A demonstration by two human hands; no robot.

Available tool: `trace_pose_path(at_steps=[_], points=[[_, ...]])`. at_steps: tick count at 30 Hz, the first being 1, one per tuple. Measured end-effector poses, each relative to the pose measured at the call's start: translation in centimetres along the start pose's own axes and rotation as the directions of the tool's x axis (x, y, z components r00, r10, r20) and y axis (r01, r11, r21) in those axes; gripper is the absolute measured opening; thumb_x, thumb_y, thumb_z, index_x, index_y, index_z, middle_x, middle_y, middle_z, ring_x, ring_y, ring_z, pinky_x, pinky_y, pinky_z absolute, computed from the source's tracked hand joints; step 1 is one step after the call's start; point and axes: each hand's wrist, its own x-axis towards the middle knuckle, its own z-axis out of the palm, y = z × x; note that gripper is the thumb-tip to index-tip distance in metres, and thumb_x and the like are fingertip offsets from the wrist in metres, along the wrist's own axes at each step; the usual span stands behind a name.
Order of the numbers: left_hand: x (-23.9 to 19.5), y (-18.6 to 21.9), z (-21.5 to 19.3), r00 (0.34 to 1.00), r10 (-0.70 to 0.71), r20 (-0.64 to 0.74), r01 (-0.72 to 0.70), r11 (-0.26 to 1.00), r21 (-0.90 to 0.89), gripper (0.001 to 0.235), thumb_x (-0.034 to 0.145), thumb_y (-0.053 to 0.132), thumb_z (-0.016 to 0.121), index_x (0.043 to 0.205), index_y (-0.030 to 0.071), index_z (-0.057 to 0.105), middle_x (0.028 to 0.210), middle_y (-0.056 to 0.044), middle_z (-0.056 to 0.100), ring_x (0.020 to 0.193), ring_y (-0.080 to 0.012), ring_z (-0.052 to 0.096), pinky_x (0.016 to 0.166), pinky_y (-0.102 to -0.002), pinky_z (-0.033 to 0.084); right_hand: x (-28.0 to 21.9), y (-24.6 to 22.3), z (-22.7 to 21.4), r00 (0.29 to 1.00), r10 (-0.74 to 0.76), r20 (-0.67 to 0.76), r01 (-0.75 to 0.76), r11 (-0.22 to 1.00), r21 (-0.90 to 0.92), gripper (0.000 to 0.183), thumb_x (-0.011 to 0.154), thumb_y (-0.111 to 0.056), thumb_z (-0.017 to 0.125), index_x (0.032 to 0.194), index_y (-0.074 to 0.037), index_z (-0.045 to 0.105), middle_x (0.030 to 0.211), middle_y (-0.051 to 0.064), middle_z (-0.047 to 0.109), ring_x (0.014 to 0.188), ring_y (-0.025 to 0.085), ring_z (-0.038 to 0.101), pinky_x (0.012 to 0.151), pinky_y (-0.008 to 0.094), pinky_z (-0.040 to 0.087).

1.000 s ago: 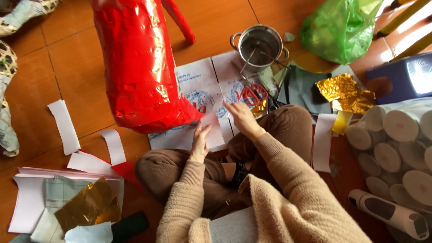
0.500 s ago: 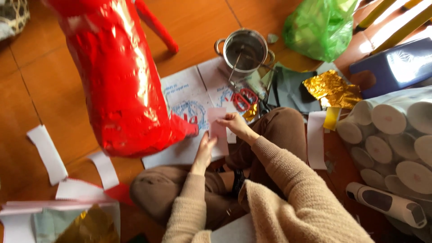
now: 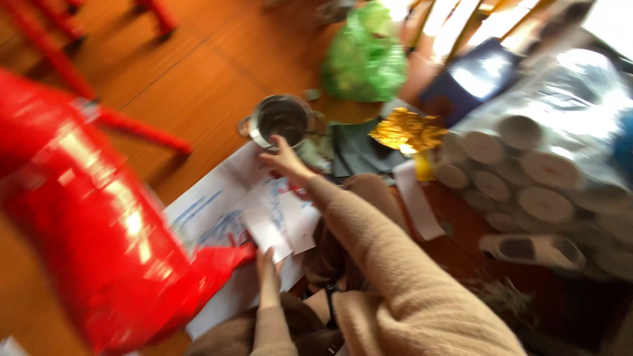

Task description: The person sits on the floor and decorates a red cylindrical craft object by applying strips of white paper with a brush. They repeatedly dip the brush into a pot, apply adhesive to paper strips, and press them onto the object's surface.

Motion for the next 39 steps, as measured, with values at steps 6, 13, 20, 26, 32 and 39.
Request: trace_pose_path(at_steps=[6,13,20,26,32,39], points=[[-3.6,3.4,1.1,0.972,-0.086,0.219,0.057,0.989,0.134,0.045,0.092,0.013,0.048,0.136,0.007,0.046,0.128,-0.015,0.059,0.114,-0.027,0.057,0.095,-0.04,0.046,-2.0,-4.9,-1.8,0.958,0.156,0.242,-0.169,0.985,0.035,0.075,0.093,-0.028,0.059,0.155,-0.02,0.018,0.082,0.015,0.063,0.061,0.02,0.064,0.051,0.032,0.056],[-5.0,5.2,1.8,0.985,-0.101,0.142,0.076,0.982,0.174,0.07,0.096,0.015,0.049,0.156,0.006,0.014,0.161,-0.02,0.017,0.146,-0.0333,0.03,0.109,-0.052,0.039,-3.6,-5.8,-0.6,0.935,0.107,0.339,-0.059,0.987,-0.149,0.058,0.098,-0.038,0.04,0.143,-0.002,0.046,0.152,0.015,0.044,0.101,0.03,0.069,0.071,0.035,0.062],[-2.5,2.7,0.9,0.986,0.029,0.163,-0.048,0.992,0.116,0.05,0.091,0.001,0.047,0.14,0.009,0.045,0.13,-0.015,0.057,0.117,-0.0302,0.056,0.094,-0.048,0.048,-6.7,-8.1,-3.3,0.994,0.104,0.011,-0.104,0.994,-0.026,0.05,0.087,-0.005,0.056,0.137,-0.008,0.053,0.091,0.01,0.066,0.05,0.009,0.049,0.041,0.022,0.039],[1.0,-1.3,-0.5,0.984,0.149,0.096,-0.152,0.988,0.024,0.054,0.096,0.001,0.054,0.147,0.004,0.037,0.139,-0.028,0.042,0.121,-0.0446,0.05,0.091,-0.064,0.05,-2.8,3.5,-9.9,0.966,-0.257,0.031,0.209,0.702,-0.681,0.055,0.085,-0.023,0.056,0.139,-0.02,0.057,0.118,0.022,0.067,0.108,0.044,0.064,0.089,0.054,0.052],[-0.6,-0.7,0.4,0.992,0.121,0.047,-0.122,0.992,0.034,0.052,0.096,0.013,0.06,0.146,0.008,0.042,0.136,-0.023,0.051,0.116,-0.0348,0.059,0.087,-0.055,0.056,-7.3,2.0,-6.2,0.982,-0.186,-0.027,0.084,0.563,-0.822,0.046,0.09,-0.035,0.057,0.135,-0.036,0.055,0.109,0.014,0.071,0.104,0.041,0.066,0.094,0.053,0.051],[3.5,-3.5,-0.7,0.981,0.186,0.059,-0.189,0.981,0.046,0.045,0.095,0.007,0.058,0.139,0.009,0.049,0.123,-0.016,0.062,0.108,-0.0246,0.061,0.088,-0.047,0.057,-3.2,8.9,-6.6,0.996,-0.018,-0.083,-0.021,0.892,-0.451,0.032,0.09,-0.03,0.063,0.118,-0.019,0.069,0.053,0.007,0.065,0.053,0.017,0.067,0.045,0.031,0.053]])
